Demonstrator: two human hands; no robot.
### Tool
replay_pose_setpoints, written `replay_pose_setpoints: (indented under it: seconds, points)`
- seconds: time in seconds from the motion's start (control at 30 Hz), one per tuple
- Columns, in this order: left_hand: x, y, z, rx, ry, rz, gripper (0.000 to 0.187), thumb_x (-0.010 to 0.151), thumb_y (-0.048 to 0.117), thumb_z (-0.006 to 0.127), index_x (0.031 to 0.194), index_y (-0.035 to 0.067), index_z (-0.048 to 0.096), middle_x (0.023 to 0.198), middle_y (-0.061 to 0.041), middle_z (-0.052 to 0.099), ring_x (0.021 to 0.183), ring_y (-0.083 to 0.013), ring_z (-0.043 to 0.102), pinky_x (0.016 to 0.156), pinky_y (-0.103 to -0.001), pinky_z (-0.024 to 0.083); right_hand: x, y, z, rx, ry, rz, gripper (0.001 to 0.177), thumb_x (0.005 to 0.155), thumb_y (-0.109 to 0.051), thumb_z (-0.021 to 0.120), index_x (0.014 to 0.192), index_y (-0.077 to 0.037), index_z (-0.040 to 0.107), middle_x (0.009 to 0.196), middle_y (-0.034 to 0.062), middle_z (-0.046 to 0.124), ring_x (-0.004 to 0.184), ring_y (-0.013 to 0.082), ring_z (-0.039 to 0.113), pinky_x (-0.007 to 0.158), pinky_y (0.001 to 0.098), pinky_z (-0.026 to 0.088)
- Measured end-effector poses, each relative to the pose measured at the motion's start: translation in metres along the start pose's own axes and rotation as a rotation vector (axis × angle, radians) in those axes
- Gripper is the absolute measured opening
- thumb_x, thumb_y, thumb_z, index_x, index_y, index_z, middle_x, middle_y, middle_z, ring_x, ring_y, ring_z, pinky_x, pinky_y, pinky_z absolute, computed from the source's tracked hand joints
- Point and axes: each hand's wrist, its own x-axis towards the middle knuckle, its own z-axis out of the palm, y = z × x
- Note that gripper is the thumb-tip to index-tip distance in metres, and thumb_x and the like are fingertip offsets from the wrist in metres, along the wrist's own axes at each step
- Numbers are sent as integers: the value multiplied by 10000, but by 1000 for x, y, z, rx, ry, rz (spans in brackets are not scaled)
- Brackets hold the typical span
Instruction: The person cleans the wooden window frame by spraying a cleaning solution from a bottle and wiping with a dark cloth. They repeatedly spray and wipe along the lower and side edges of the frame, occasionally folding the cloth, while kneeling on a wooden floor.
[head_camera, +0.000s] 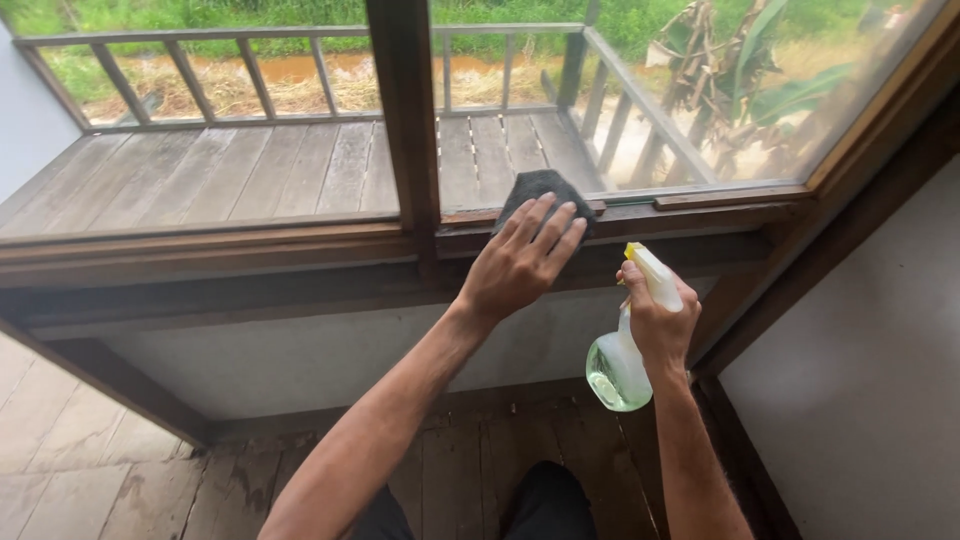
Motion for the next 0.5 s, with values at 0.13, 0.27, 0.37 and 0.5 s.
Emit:
replay_pose_setpoints:
  seconds: [0.13, 0.27, 0.37, 0.5]
  points:
    - [18, 15, 61, -28, -26, 15, 252, 999, 108, 592, 1236, 97, 679, 1264, -152, 674, 1241, -359, 626, 1064, -474, 520, 5, 6, -14, -43, 34, 20, 287, 1017, -330, 739, 1006, -46, 775, 881, 148, 743, 649, 257, 688, 670, 398, 555]
    - [-14, 13, 102, -52, -309, -55, 350, 982, 115, 517, 1310, 137, 640, 1303, -102, 659, 1237, -314, 618, 984, -415, 530, 7, 11, -22, -56, -6, 86, 280, 967, -341, 769, 994, -64, 789, 855, 134, 758, 604, 228, 686, 644, 377, 560]
    - [-25, 2, 106, -40, -381, -80, 359, 1012, 109, 435, 1321, 161, 610, 1312, -67, 628, 1245, -278, 584, 964, -385, 507, 9, 19, -16, -35, -39, 80, 278, 968, -331, 762, 1009, -57, 787, 861, 148, 757, 611, 234, 688, 642, 388, 562]
    - [-27, -5, 104, -36, -474, -148, 316, 1060, 147, 377, 1261, 171, 620, 1254, -56, 643, 1202, -246, 592, 905, -358, 516, 3, 9, -6, -18, -73, 72, 279, 982, -325, 752, 1046, -55, 784, 888, 158, 757, 628, 249, 692, 649, 404, 571]
